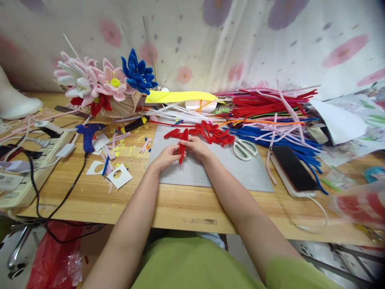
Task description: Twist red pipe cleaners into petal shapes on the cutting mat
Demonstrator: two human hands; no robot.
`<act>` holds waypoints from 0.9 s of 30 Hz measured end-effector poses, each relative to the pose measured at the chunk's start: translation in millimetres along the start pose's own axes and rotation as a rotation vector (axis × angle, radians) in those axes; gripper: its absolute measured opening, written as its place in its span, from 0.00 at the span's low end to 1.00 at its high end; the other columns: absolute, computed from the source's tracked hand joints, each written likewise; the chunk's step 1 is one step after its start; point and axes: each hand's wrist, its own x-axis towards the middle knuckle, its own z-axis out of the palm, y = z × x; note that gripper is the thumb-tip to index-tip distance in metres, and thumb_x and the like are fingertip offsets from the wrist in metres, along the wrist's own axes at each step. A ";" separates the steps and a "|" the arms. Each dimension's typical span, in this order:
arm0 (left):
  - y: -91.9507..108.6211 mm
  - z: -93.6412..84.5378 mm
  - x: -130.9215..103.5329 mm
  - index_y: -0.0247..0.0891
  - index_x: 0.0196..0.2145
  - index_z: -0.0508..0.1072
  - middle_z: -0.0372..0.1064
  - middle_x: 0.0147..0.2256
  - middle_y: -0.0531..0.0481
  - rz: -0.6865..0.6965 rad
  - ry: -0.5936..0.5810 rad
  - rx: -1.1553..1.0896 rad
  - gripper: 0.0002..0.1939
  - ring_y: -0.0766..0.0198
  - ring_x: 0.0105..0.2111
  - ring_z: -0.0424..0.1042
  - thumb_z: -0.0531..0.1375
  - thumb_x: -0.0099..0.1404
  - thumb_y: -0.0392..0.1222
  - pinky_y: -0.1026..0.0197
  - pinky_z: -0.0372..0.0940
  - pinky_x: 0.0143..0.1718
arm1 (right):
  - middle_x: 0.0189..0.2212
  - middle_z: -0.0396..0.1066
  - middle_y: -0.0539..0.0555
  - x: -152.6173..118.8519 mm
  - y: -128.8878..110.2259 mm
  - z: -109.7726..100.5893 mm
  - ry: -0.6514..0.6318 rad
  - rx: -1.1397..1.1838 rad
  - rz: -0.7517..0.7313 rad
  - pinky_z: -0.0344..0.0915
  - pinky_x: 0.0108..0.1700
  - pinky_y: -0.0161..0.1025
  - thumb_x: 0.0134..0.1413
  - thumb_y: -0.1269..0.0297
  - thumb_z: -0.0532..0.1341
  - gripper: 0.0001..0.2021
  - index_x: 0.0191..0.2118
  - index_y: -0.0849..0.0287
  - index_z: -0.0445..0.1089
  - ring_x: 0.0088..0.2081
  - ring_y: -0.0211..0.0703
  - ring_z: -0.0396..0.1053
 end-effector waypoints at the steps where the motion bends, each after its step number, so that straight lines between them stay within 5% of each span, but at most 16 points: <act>1: -1.5 1.1 1.0 0.32 0.29 0.73 0.72 0.28 0.50 0.009 0.021 0.014 0.09 0.68 0.28 0.70 0.66 0.46 0.32 0.65 0.62 0.33 | 0.17 0.68 0.50 1.0 1.2 -0.4 0.013 -0.002 -0.002 0.55 0.21 0.32 0.32 0.54 0.69 0.18 0.26 0.63 0.70 0.18 0.32 0.61; 10: -3.9 7.1 2.0 0.33 0.25 0.72 0.71 0.22 0.50 -0.004 0.210 0.032 0.11 0.69 0.23 0.69 0.65 0.52 0.44 0.65 0.63 0.30 | 0.14 0.65 0.49 -0.2 3.7 0.6 -0.107 0.002 -0.053 0.55 0.20 0.33 0.36 0.50 0.68 0.19 0.24 0.63 0.67 0.16 0.33 0.61; 20: 5.2 14.1 7.3 0.29 0.23 0.71 0.68 0.18 0.52 -0.112 0.387 -0.183 0.05 0.70 0.17 0.67 0.64 0.52 0.33 0.63 0.66 0.25 | 0.14 0.64 0.47 -1.2 5.3 6.0 -0.128 0.073 -0.089 0.58 0.21 0.32 0.38 0.51 0.67 0.19 0.26 0.63 0.66 0.17 0.34 0.63; 24: 11.5 16.7 3.6 0.28 0.23 0.71 0.65 0.17 0.53 -0.168 0.342 -0.350 0.04 0.73 0.17 0.65 0.60 0.56 0.29 0.65 0.67 0.25 | 0.16 0.63 0.46 -3.6 0.8 7.7 -0.127 0.076 -0.083 0.58 0.21 0.31 0.43 0.45 0.63 0.24 0.36 0.62 0.69 0.19 0.34 0.63; 27: 15.3 17.3 0.5 0.27 0.27 0.73 0.63 0.18 0.53 -0.274 0.229 -0.500 0.07 0.75 0.16 0.62 0.56 0.60 0.29 0.69 0.65 0.22 | 0.16 0.60 0.47 -5.3 -3.1 9.1 -0.210 0.105 -0.058 0.59 0.23 0.32 0.48 0.33 0.49 0.34 0.41 0.62 0.70 0.20 0.34 0.61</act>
